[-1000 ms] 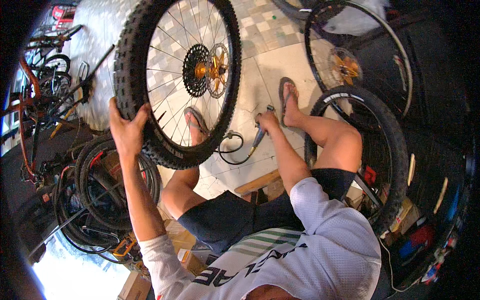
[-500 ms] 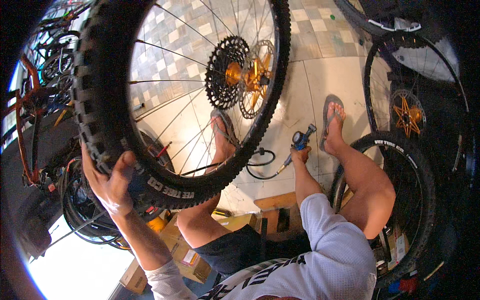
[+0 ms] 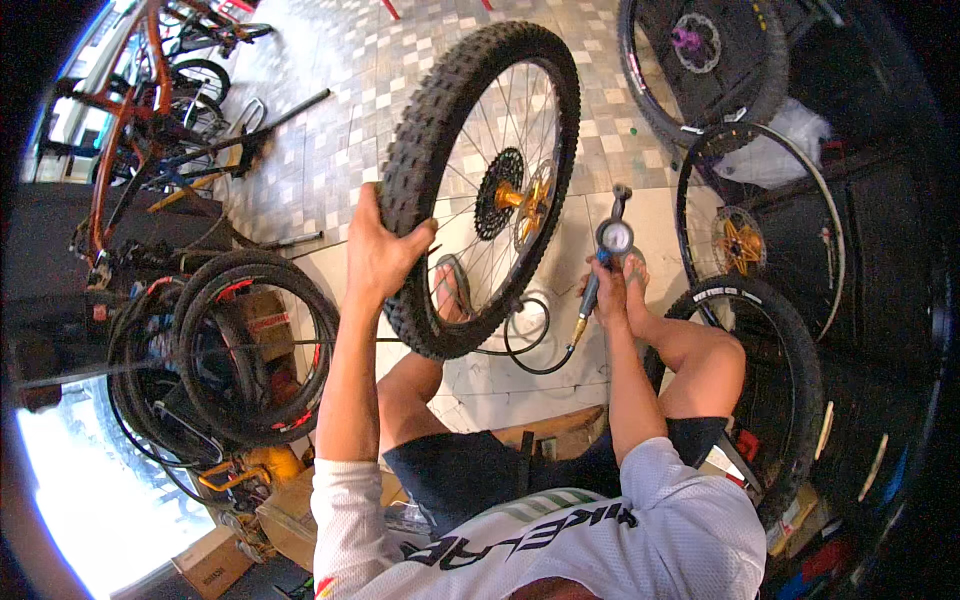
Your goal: The person mounts a bicycle tire onto a wheel rim, inflates it with a floor pump, and checks the valve. The person repeats the process of inflating and checking the valve multiple times before finishing.
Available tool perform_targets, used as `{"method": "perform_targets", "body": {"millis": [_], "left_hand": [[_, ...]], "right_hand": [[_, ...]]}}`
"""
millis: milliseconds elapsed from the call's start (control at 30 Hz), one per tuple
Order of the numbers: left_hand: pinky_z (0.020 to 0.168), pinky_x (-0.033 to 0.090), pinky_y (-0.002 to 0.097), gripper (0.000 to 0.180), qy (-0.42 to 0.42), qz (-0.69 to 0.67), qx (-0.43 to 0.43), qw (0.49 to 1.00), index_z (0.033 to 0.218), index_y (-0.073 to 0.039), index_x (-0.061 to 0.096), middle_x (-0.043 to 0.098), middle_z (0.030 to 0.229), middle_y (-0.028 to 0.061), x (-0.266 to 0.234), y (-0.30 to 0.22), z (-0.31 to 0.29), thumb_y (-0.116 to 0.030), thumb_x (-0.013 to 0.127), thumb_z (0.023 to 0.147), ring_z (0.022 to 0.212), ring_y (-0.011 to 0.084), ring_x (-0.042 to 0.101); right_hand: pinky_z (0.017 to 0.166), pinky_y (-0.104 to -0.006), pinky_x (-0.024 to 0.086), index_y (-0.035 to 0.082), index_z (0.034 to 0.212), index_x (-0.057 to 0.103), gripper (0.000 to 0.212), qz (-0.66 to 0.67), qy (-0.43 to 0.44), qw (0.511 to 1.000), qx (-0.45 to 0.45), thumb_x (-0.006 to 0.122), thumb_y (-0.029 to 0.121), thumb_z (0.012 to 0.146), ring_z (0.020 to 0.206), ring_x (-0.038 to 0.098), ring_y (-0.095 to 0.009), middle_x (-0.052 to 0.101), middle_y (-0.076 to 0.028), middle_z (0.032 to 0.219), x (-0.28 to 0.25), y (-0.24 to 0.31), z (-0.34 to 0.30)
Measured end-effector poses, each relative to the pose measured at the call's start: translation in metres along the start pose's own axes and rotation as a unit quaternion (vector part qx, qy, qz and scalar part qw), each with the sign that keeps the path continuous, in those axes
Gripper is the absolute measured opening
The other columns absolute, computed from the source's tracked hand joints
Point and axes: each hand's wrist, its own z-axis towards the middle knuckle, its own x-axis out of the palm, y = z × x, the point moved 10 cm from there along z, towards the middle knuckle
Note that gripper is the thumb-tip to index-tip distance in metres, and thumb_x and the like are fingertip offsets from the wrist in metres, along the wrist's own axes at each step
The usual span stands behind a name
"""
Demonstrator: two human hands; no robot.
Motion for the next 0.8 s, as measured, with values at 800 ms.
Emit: {"method": "perform_targets", "body": {"millis": [800], "left_hand": [[0.079,0.051,0.0492,0.056,0.025,0.032,0.057,0.998,0.102,0.002,0.051,0.065,0.090,0.0270,-0.001,-0.034,-0.064,-0.030,0.081,0.067,0.086,0.0459,0.064]], "right_hand": [[0.040,-0.0361,0.045,-0.005,0.156,0.032,0.087,-0.356,0.224,0.907,-0.024,0.070,0.020,0.082,0.045,0.055,-0.019,0.064,-0.013,0.078,0.145,0.032,-0.142]]}}
